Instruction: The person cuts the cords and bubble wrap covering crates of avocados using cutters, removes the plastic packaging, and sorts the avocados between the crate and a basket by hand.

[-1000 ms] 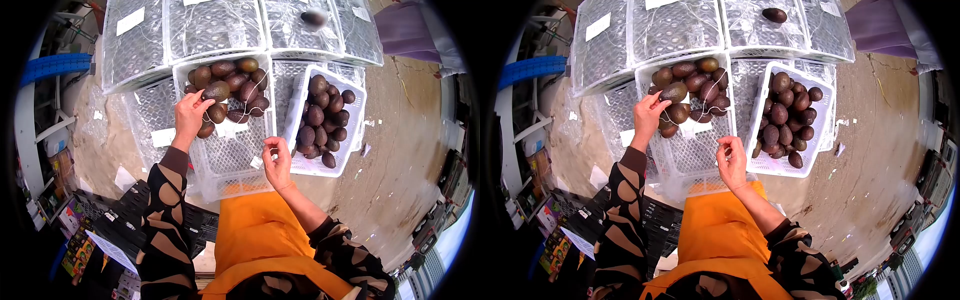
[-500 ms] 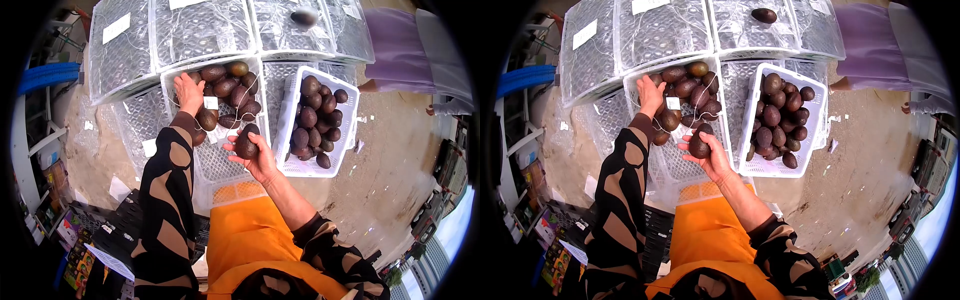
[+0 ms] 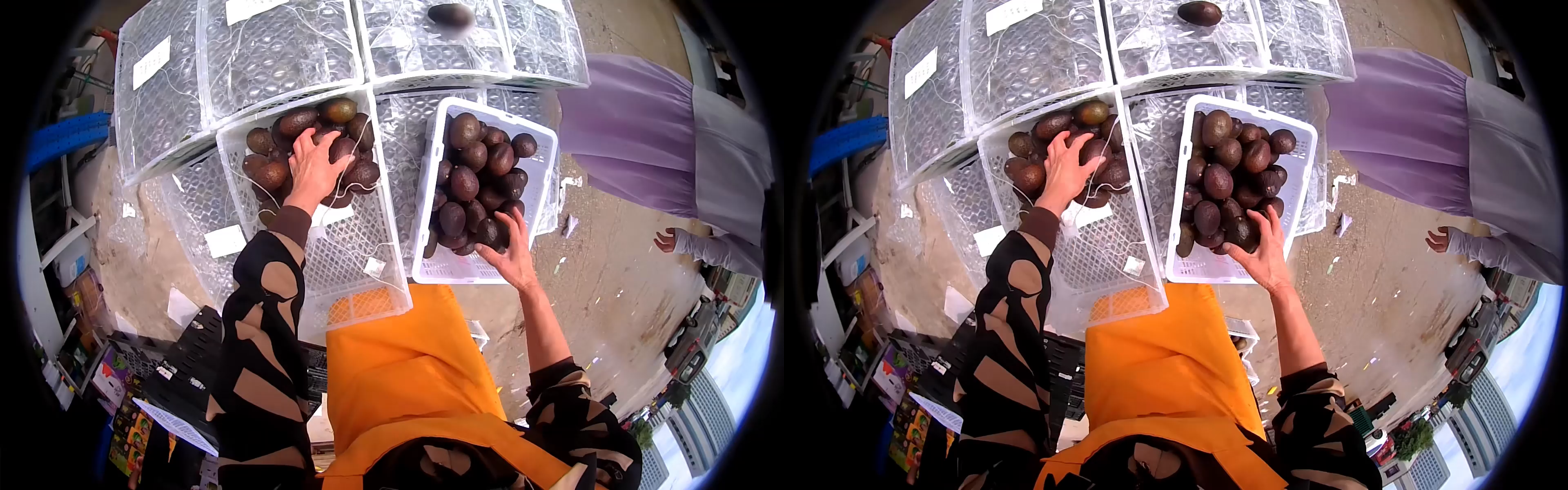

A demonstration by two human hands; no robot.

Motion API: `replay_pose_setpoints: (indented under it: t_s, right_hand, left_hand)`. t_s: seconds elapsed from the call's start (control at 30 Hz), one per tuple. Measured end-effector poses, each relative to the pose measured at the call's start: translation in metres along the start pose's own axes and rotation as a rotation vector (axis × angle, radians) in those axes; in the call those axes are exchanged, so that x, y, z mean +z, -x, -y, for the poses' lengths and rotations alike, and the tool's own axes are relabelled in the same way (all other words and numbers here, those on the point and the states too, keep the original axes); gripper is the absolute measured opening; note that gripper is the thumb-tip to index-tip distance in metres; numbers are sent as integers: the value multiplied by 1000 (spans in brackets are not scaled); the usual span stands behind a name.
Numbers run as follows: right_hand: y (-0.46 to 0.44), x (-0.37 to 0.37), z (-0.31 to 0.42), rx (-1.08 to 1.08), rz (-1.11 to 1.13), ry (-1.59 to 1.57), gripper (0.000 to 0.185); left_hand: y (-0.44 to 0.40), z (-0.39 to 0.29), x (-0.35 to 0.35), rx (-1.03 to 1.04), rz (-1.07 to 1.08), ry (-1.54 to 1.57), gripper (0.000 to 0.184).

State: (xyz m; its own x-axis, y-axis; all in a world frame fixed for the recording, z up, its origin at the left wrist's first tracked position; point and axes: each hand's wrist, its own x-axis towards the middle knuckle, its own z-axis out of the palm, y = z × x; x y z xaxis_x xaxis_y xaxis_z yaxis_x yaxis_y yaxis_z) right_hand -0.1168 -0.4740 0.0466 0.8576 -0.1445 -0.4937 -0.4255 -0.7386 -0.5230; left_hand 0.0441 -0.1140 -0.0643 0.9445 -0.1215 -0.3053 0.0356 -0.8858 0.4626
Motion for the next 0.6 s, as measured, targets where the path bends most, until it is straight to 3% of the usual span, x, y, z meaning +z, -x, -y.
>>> replay_pose_setpoints:
  t_s: [0.03,0.1,0.17,0.23,0.33,0.37,0.43,0.47,0.53,0.6]
  right_hand:
    - [2,8,0,-47,-76,-32,66]
    - [11,25,-12,-74,-203,48,60]
    - [34,48,-15,93,-249,-212,42]
    - [62,72,-18,230,-267,-495,32]
    - [96,91,-5,250,-143,-627,22]
    - [101,95,-6,252,-117,-636,21]
    - [110,102,-11,262,-61,-645,20]
    - [113,107,-15,242,-72,-614,17]
    - [120,113,-19,287,-26,-612,15]
    - [133,122,-27,269,3,-528,13]
  left_hand:
    - [-10,-9,-6,-68,118,-20,72]
    - [-21,-28,-9,-115,325,-274,87]
    - [-19,-27,-14,-92,362,-302,96]
    - [-15,-13,-11,2,296,-240,87]
    - [-3,25,-18,194,154,0,75]
    - [8,21,-26,168,53,-20,63]
    - [24,32,-16,-36,-203,214,60]
    - [33,10,-28,-220,-353,479,58]
    - [62,-36,-35,-131,-560,616,59]
    - [102,-101,-38,72,-386,605,69]
